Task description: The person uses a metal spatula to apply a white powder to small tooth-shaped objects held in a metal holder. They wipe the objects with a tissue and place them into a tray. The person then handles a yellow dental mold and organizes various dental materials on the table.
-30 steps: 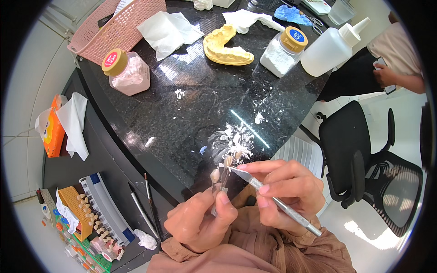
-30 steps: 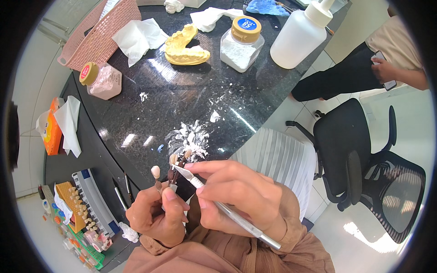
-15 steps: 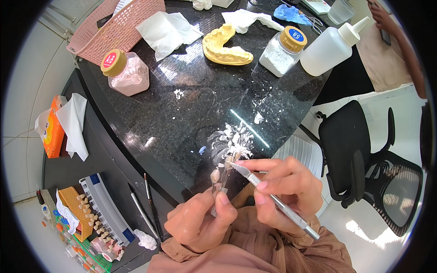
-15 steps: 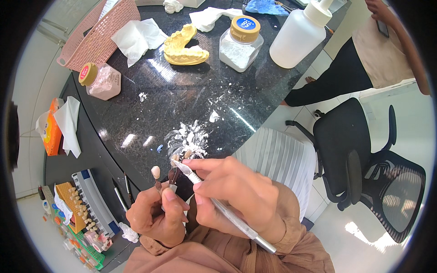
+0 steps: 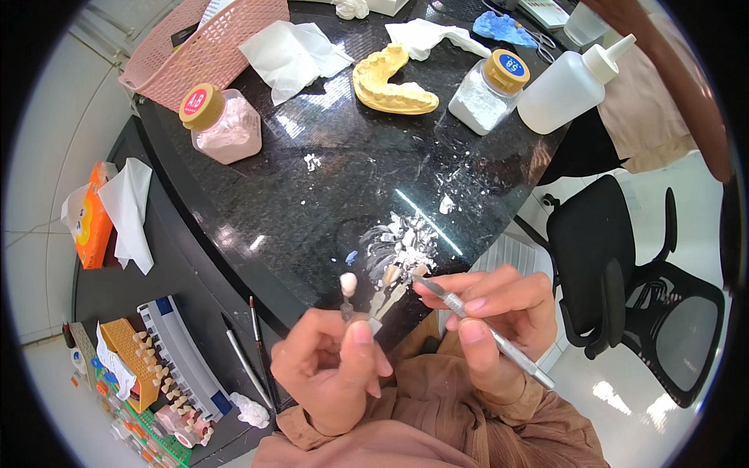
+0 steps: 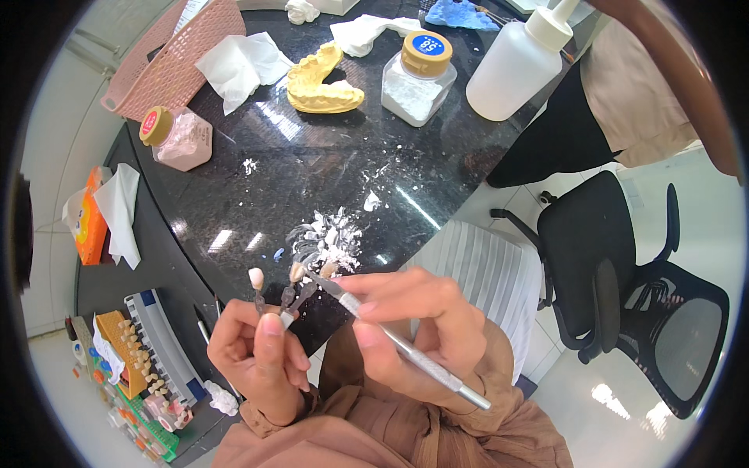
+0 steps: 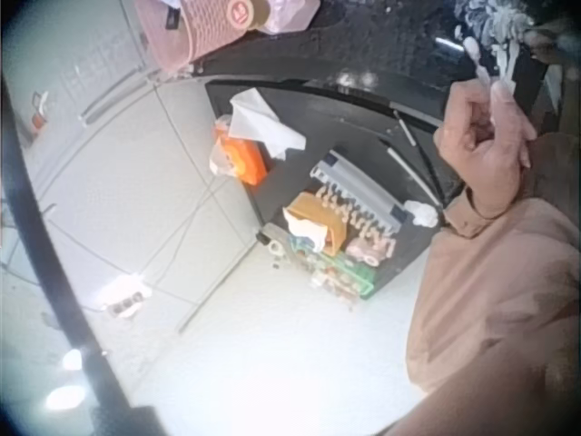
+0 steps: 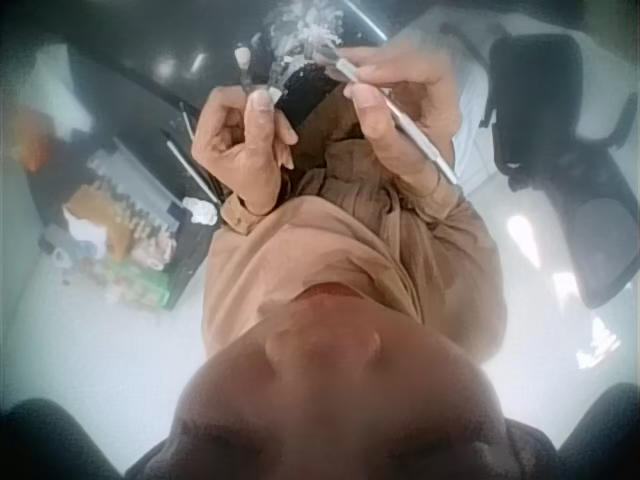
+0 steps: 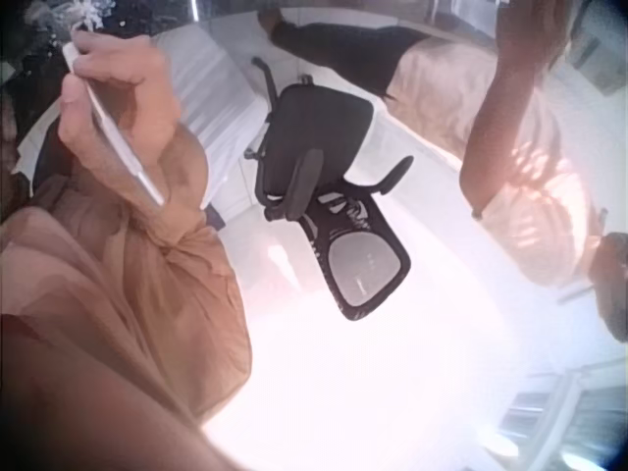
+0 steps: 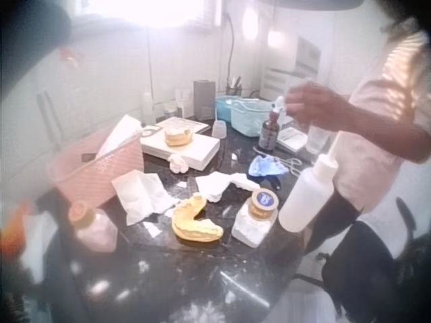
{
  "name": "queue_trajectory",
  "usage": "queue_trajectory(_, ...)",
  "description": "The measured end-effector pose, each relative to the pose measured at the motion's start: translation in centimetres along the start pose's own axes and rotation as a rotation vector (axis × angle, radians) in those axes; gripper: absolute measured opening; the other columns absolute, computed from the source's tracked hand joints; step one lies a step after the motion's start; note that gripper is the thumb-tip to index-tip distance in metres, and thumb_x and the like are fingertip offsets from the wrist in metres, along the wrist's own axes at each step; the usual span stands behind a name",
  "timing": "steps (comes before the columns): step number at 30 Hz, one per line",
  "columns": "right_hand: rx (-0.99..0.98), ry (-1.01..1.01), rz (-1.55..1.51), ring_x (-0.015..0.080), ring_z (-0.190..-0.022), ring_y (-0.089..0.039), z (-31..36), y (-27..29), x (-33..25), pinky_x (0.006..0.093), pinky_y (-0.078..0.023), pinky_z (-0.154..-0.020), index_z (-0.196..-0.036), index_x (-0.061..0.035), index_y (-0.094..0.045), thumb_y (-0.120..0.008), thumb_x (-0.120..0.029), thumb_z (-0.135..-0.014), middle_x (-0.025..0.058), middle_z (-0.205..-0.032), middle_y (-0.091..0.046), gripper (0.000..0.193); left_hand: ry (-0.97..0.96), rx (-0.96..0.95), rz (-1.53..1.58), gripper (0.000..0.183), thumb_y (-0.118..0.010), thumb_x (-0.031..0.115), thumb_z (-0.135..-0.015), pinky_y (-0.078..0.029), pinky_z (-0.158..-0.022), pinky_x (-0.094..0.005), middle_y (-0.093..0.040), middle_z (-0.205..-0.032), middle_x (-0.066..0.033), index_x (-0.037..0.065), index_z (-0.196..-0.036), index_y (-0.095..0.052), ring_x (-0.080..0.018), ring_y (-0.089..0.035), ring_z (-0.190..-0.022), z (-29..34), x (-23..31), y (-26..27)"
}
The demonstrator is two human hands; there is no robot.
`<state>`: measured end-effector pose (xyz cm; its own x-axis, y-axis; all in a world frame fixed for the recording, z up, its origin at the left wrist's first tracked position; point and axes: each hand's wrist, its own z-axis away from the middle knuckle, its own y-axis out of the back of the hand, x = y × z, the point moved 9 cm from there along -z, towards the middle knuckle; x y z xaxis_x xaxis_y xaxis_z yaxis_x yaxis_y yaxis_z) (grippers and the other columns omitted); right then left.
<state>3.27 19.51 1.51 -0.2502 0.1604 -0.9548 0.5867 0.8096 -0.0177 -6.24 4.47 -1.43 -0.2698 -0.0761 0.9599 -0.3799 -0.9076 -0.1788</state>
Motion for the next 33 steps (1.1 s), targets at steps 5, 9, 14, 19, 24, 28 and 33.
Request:
queue_trajectory(5, 0.088, 0.252, 0.007, 0.0369, -0.091, -0.07, 0.5, -0.6, -0.3, 0.042, -0.058, -0.08, -0.099, 0.0032, -0.058, -0.07, 0.01, -0.076, 0.0158, -0.082, -0.067, 0.027, 0.061, -0.023, 0.057, 0.02, -0.059, 0.01, -0.094, -0.033, -0.035, -0.0185, -0.061, -0.056, -0.0102, -0.002, -0.079, -0.055, -0.0057, -0.047, -0.037, -0.6, -0.5, 0.0)
queue_trajectory(9, 0.09, 0.274, 0.035, 0.0397, -0.093, -0.069, 0.8, -1.1, -0.4, 0.043, -0.058, -0.082, -0.099, 0.0036, -0.058, -0.072, 0.01, -0.075, 0.0154, -0.079, -0.067, 0.028, 0.084, -0.019, 0.106, 0.02, -0.059, 0.01, -0.095, -0.032, -0.034, -0.0188, -0.06, -0.056, -0.0103, -0.002, -0.08, -0.054, -0.0062, -0.046, -0.036, -0.5, -0.4, 0.2)
queue_trajectory(14, 0.107, 0.27, 0.05, 0.0408, -0.094, -0.07, 0.6, -1.0, -0.4, 0.0422, -0.058, -0.081, -0.099, 0.0038, -0.058, -0.072, 0.01, -0.075, 0.0153, -0.078, -0.067, 0.028, 0.08, -0.024, 0.121, 0.021, -0.058, 0.01, -0.095, -0.032, -0.034, -0.0188, -0.06, -0.056, -0.0106, -0.002, -0.079, -0.053, -0.0065, -0.046, -0.036, -0.6, -0.6, 0.1)
queue_trajectory(19, 0.111, 0.263, 0.077, 0.0404, -0.093, -0.07, 0.7, -1.0, -0.4, 0.0407, -0.059, -0.077, -0.095, 0.0038, -0.06, -0.071, 0.01, -0.075, 0.0151, -0.078, -0.067, 0.024, 0.07, -0.025, 0.125, 0.021, -0.058, 0.011, -0.095, -0.032, -0.034, -0.0186, -0.061, -0.056, -0.0107, -0.001, -0.079, -0.053, -0.0065, -0.046, -0.036, -0.5, -0.6, 0.0)
queue_trajectory(24, -0.034, 0.14, 0.165, 0.0373, -0.114, -0.061, 1.0, -1.9, -0.1, 0.0444, -0.049, -0.098, -0.105, -0.0038, -0.048, -0.063, 0.005, -0.087, 0.0134, -0.089, -0.063, 0.025, 0.062, -0.028, 0.126, 0.02, -0.058, 0.011, -0.095, -0.032, -0.034, -0.0185, -0.061, -0.056, -0.0107, -0.001, -0.08, -0.053, -0.0067, -0.046, -0.036, -0.5, -0.5, 0.0)
queue_trajectory(28, 0.018, 0.133, 0.15, 0.0382, -0.111, -0.062, 1.1, -1.7, 0.2, 0.0439, -0.052, -0.095, -0.105, -0.0027, -0.047, -0.063, 0.005, -0.087, 0.0145, -0.09, -0.063, 0.024, 0.054, -0.027, 0.114, 0.02, -0.058, 0.011, -0.096, -0.032, -0.034, -0.0186, -0.061, -0.056, -0.0107, -0.001, -0.08, -0.054, -0.0068, -0.046, -0.035, -0.5, -0.5, 0.0)
queue_trajectory(33, 0.032, 0.111, 0.134, 0.0393, -0.11, -0.063, 0.9, -1.5, 0.2, 0.0464, -0.051, -0.097, -0.104, -0.002, -0.047, -0.063, 0.004, -0.088, 0.015, -0.089, -0.062, 0.023, 0.056, -0.02, 0.101, 0.021, -0.059, 0.011, -0.096, -0.032, -0.034, -0.0186, -0.061, -0.056, -0.0107, -0.001, -0.08, -0.054, -0.0069, -0.046, -0.036, -0.5, -0.5, 0.0)
